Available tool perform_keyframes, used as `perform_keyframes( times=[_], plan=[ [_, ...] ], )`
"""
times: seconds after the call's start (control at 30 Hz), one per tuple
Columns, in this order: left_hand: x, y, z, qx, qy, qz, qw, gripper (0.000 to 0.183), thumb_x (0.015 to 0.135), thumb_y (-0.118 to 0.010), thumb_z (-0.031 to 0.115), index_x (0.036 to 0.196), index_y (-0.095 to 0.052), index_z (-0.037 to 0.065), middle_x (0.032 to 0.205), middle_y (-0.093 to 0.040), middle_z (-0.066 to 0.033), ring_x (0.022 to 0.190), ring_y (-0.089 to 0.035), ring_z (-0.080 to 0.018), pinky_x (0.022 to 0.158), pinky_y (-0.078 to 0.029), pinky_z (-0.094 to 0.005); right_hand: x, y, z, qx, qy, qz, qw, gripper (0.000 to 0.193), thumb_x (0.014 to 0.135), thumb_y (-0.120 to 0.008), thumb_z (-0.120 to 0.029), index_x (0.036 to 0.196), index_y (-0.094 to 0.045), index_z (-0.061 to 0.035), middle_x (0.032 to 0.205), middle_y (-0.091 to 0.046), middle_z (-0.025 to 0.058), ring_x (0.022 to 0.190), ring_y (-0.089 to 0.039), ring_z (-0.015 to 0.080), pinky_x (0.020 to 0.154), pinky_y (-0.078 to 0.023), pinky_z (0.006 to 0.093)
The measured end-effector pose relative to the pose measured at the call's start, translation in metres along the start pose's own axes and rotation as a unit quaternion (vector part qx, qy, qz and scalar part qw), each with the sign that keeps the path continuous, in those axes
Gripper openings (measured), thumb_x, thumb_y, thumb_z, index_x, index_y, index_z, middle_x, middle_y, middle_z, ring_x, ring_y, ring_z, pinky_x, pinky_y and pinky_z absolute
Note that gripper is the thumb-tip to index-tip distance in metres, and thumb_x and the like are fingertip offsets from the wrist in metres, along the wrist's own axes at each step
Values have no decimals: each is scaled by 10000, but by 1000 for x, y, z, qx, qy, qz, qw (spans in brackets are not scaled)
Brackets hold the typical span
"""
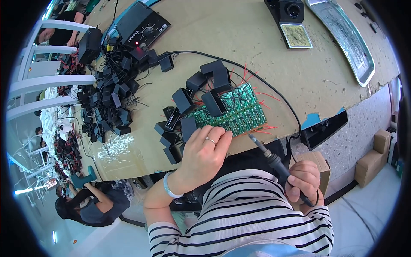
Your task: Soldering wires onto a printed circuit board at a workbench.
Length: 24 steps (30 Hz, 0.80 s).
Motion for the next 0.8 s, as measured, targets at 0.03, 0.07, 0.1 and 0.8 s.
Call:
perform_keyframes(
  times=[0.03,0.07,0.1,0.8],
  plan=[
    [0,0,0,4,1,-1,1000,272,693,-731,-43,962,-700,-19,873,-597,-76,755,-598,-238,648,-506,-337,0,0,1,-11,-5,1,1000,225,973,-582,-198,1020,-597,22,785,-616,89,609,-615,220,547,-551,345],
    [0,0,0,4,0,0,1000,272,693,-731,-43,962,-700,-19,873,-597,-76,755,-598,-238,648,-506,-337,0,0,1,-11,-5,1,1000,225,973,-582,-198,1020,-597,22,785,-616,89,609,-615,220,547,-551,345],
    [0,1,1,6,-3,2,1000,269,695,-730,-42,961,-699,-20,868,-595,-77,753,-597,-238,646,-505,-337,1,1,2,-17,-8,-2,1000,220,971,-581,-193,1020,-598,21,786,-618,88,610,-615,223,548,-550,347],
    [5,8,2,29,0,8,1000,240,716,-747,-31,949,-695,-3,868,-599,-78,756,-589,-247,662,-496,-343,8,-2,4,-43,-37,37,998,167,959,-512,-179,954,-571,-23,645,-591,90,484,-567,233,496,-491,363]
  ],
)
Point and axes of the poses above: each hand's wrist, its own x-axis towards the middle knuckle, its own y-axis out of the back of the hand, z = x × y, the point moved 8 cm from there along x, towards the middle knuckle
